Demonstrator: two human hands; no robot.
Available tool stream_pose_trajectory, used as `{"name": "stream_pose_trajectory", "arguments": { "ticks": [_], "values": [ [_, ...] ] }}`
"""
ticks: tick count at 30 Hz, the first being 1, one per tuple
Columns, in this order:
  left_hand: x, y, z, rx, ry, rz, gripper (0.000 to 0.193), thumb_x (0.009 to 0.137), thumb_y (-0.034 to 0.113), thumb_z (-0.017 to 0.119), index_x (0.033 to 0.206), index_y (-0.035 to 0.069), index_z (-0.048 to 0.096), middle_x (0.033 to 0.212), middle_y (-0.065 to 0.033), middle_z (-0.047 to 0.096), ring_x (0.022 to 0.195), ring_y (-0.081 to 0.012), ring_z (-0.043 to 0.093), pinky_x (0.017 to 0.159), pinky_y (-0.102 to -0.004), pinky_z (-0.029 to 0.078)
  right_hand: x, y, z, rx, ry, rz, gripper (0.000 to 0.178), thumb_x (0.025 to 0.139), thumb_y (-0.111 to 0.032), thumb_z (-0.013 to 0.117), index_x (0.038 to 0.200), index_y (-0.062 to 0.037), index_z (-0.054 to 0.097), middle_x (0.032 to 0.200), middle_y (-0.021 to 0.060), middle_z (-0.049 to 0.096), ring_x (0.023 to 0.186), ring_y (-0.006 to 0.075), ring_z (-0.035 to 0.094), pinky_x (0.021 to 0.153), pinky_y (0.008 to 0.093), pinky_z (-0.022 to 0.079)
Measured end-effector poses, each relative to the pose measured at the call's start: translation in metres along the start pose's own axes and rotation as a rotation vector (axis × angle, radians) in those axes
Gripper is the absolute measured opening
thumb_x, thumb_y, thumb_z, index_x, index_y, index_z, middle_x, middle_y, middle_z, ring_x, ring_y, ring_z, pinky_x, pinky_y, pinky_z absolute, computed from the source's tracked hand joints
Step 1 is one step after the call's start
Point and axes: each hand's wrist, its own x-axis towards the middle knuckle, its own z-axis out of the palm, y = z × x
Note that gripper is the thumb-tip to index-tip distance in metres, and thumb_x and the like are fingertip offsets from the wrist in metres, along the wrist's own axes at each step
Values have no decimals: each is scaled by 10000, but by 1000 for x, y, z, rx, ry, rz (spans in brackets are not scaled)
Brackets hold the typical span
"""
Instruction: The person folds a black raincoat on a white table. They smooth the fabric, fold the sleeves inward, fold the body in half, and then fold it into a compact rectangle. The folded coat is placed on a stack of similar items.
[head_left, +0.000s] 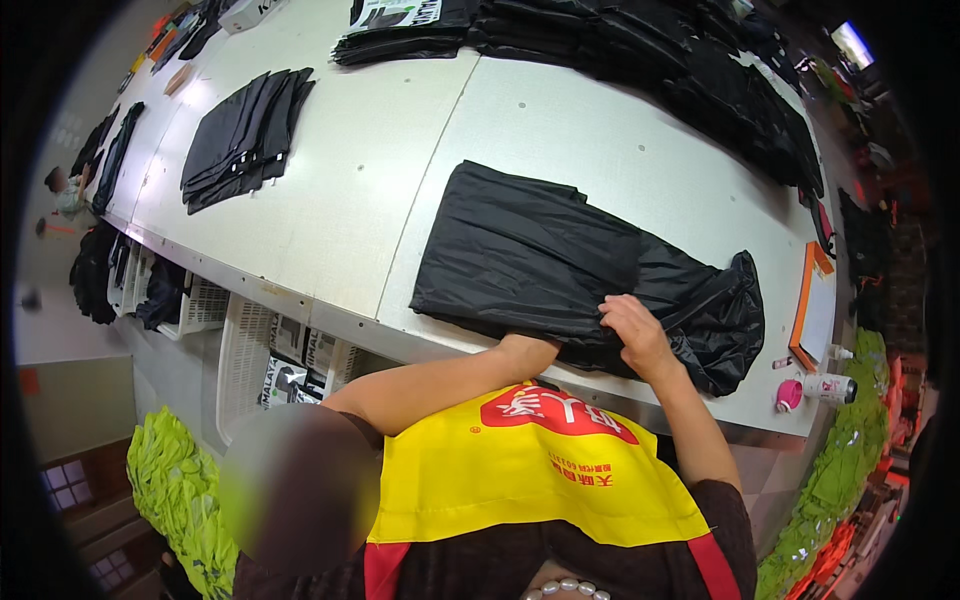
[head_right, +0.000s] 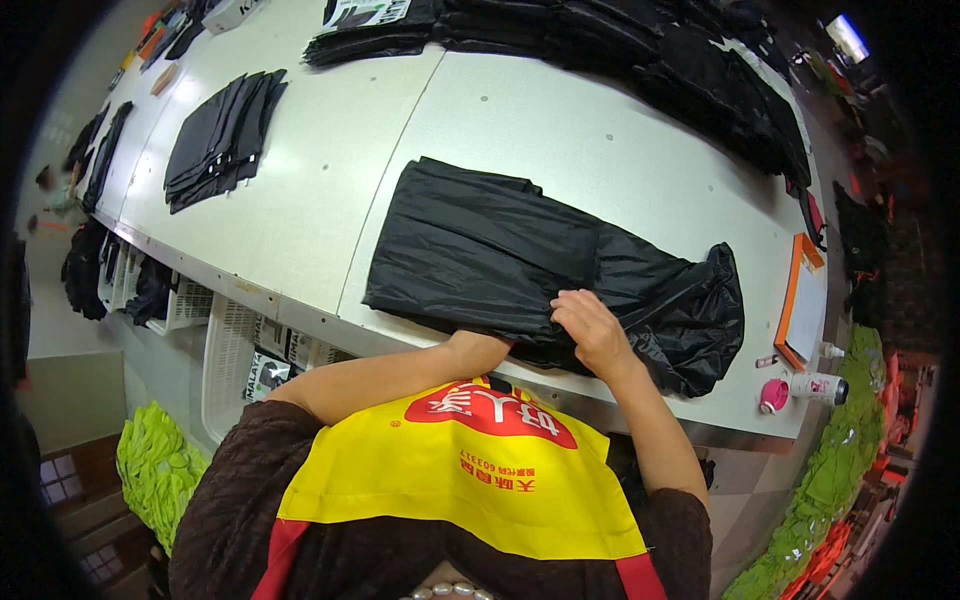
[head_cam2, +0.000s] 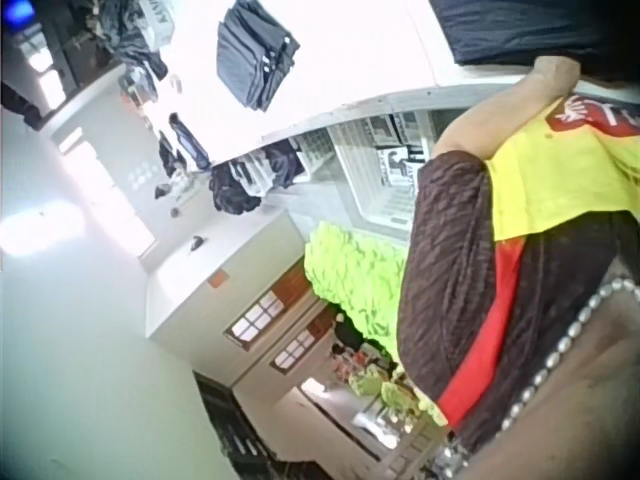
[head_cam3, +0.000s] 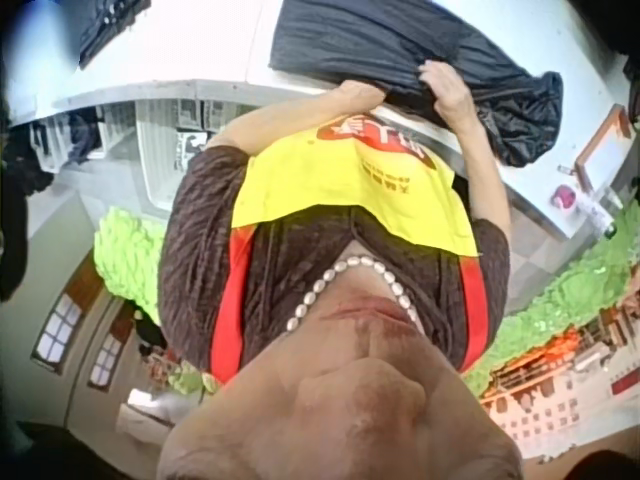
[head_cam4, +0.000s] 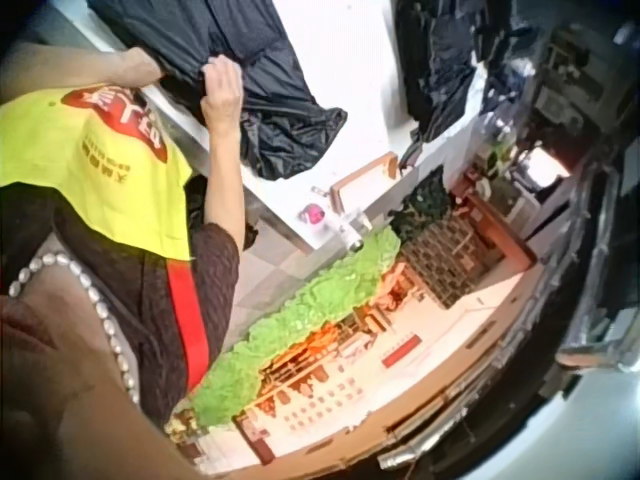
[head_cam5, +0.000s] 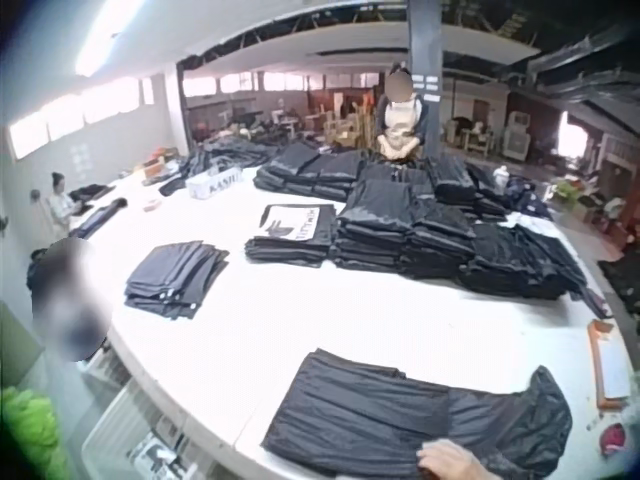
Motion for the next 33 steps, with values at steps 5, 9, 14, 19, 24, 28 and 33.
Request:
{"name": "stream_pose_trajectory", "arguments": {
  "ticks": [5, 9, 14, 19, 24, 28, 33],
  "values": [
    [6, 5, -68, -352, -330, 2, 258, 818, 144, 564, 1057, 62, 617, 904, -149, 648, 845, -273, 644, 708, -372, 517, -13, -8, 12, -37, 55, 80, 370, 604, 185, 505, 927, 8, 541, 1018, 163, 595, 1032, 351, 567, 909, 404, 463],
    [30, 15, -141, -282, -190, 28, 155, 775, 200, 657, 891, 98, 655, 843, -101, 648, 750, -250, 643, 609, -350, 511, -29, 12, 17, 83, 20, 118, 469, 581, 197, 479, 997, -16, 516, 1093, 153, 573, 1142, 351, 510, 958, 407, 429],
    [46, -72, -86, 321, -69, -108, 856, 745, 736, 458, 1422, 230, 329, 1482, -112, 268, 1374, -314, 210, 1036, -628, 147, -36, -1, -10, -66, -24, 268, 489, 640, 2, 653, 1104, -67, 518, 1267, 126, 500, 1282, 308, 374, 1025, 475, 326],
    [57, -72, -77, 316, -60, -99, 907, 698, 781, 459, 1416, 241, 334, 1479, -110, 271, 1376, -321, 201, 1031, -646, 127, -168, 94, -86, -689, 499, 1231, 533, 764, -336, 641, 1186, -26, 539, 1190, 193, 547, 1106, 352, 508, 922, 430, 409],
    [57, -74, -71, 296, -73, -98, 972, 658, 811, 464, 1426, 234, 312, 1474, -125, 273, 1366, -336, 218, 1015, -657, 137, -262, 149, -108, 619, 640, 1595, 641, 743, -426, 689, 1139, 60, 552, 1091, 162, 631, 969, 316, 612, 894, 400, 468],
    [58, -75, -72, 301, -81, -92, 1017, 637, 825, 474, 1436, 223, 291, 1471, -139, 270, 1356, -349, 230, 1002, -663, 140, -249, 128, -147, 1166, 1006, 1299, 371, 749, -218, 703, 1023, 17, 615, 974, 141, 663, 831, 246, 654, 794, 370, 532],
    [58, -69, -68, 302, -80, -165, 1026, 631, 829, 481, 1438, 227, 285, 1474, -140, 264, 1362, -352, 219, 1002, -669, 127, -120, 59, -179, 1043, 1148, 830, 358, 773, -153, 645, 1044, 72, 584, 961, 164, 653, 804, 260, 655, 769, 346, 535]
  ]
}}
